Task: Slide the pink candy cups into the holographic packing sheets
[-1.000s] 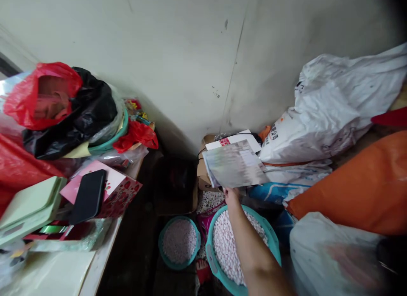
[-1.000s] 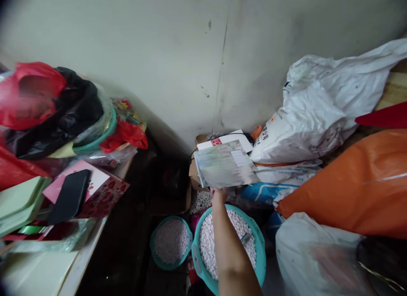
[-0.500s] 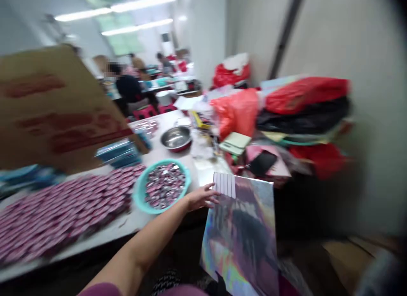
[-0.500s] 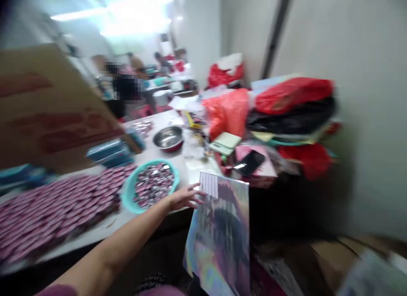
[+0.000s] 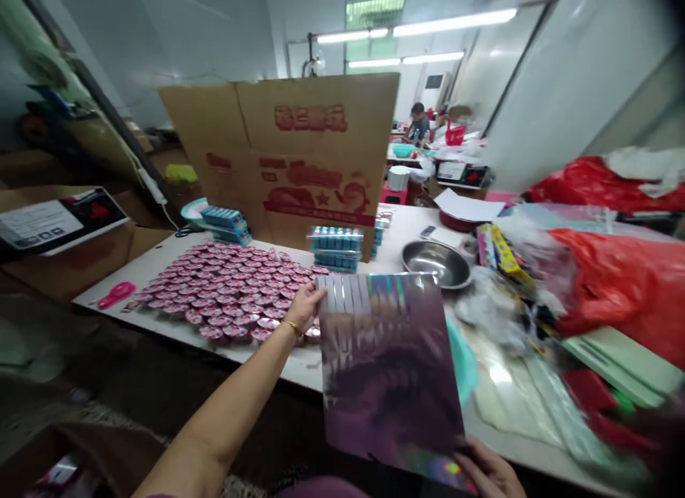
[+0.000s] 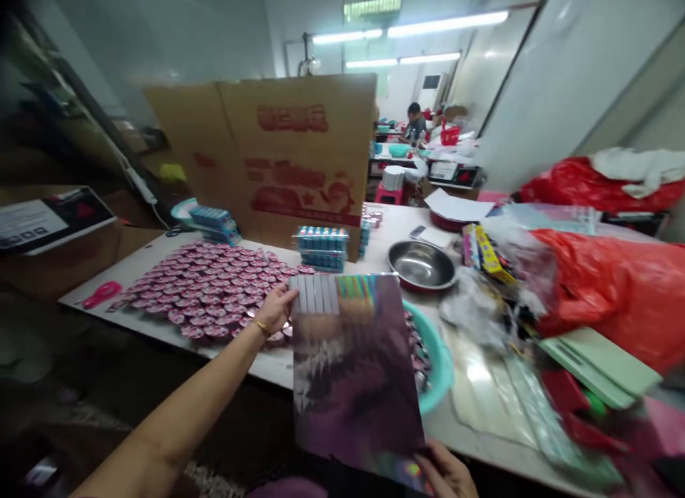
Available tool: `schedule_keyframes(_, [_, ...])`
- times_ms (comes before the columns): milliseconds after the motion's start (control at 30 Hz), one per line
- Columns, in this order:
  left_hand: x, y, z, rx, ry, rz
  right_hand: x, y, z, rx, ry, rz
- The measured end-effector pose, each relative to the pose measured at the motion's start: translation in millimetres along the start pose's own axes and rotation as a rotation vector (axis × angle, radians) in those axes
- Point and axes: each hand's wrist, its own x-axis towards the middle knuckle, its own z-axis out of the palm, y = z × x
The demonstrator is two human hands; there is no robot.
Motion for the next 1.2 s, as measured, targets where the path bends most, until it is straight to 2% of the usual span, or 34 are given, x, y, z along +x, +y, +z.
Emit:
schedule_keyframes(33, [7,15,-21,-0.054,0.004,-0.016,22,-7,21,-0.040,0.029,-0.032])
schedule_keyframes(100, [15,42,-59,-0.120,0.020,-0.041,63,-32,64,-0.180,0.191,-0.159])
schedule_keyframes(167, [16,64,-91,-0.152,0.045,-0.060,102,-74,104,-0.356,0.369,-0.370])
schedule_keyframes(200, [15,73,-105,-0.161,0.059,-0.063,122,-101,124,-0.426,0.401,-0.505])
schedule_keyframes(267, [10,85,-129,-0.171,0.089,-0.063,166,-159,162,-0.542,0.304,-0.728])
schedule_keyframes(367, [-2,91,-158,-0.194,0.129,-0.077,236,-228,217,-0.602,0.044,-0.916])
schedule_keyframes(433, [-10,92,-173,-0.214,0.161,-0.078,275,-249,253,-0.591,-0.202,-0.931])
schedule_keyframes(500, [-19,95,-184,-0.227,0.213,-0.063,300,-253,286,-0.519,-0.422,-0.916])
schedule_keyframes(567, [-28,101,-194,-0.234,0.266,-0.042,310,-250,315,-0.412,-0.532,-0.925])
schedule_keyframes(667, [-44,112,-205,-0.229,0.298,-0.002,309,-250,349,-0.279,-0.528,-1.003])
schedule_keyframes(767, [-59,120,-217,-0.185,0.307,0.042,303,-260,372,-0.254,-0.648,-1.113])
schedule_keyframes(867, [-74,126,-233,-0.011,0.393,0.121,298,-271,388,-0.205,-0.742,-1.150])
schedule_keyframes(933, [-84,132,-244,0.239,0.549,0.202,295,-279,397,-0.172,-0.720,-1.165])
schedule_keyframes(1000, [-92,142,-254,0.618,0.723,0.316,290,-289,409,-0.188,-0.678,-1.204])
schedule_keyframes(1033, [-94,149,-259,0.838,0.767,0.379,287,-296,416,-0.207,-0.665,-1.230])
schedule_keyframes(1067, [-95,156,-264,1.058,0.764,0.434,284,-302,426,-0.223,-0.652,-1.255])
schedule_keyframes(1133, [-93,169,-278,1.411,0.635,0.485,278,-315,450,-0.249,-0.650,-1.302])
schedule_keyframes(1200, [-85,179,-301,1.592,0.500,0.479,273,-326,481,-0.280,-0.676,-1.344])
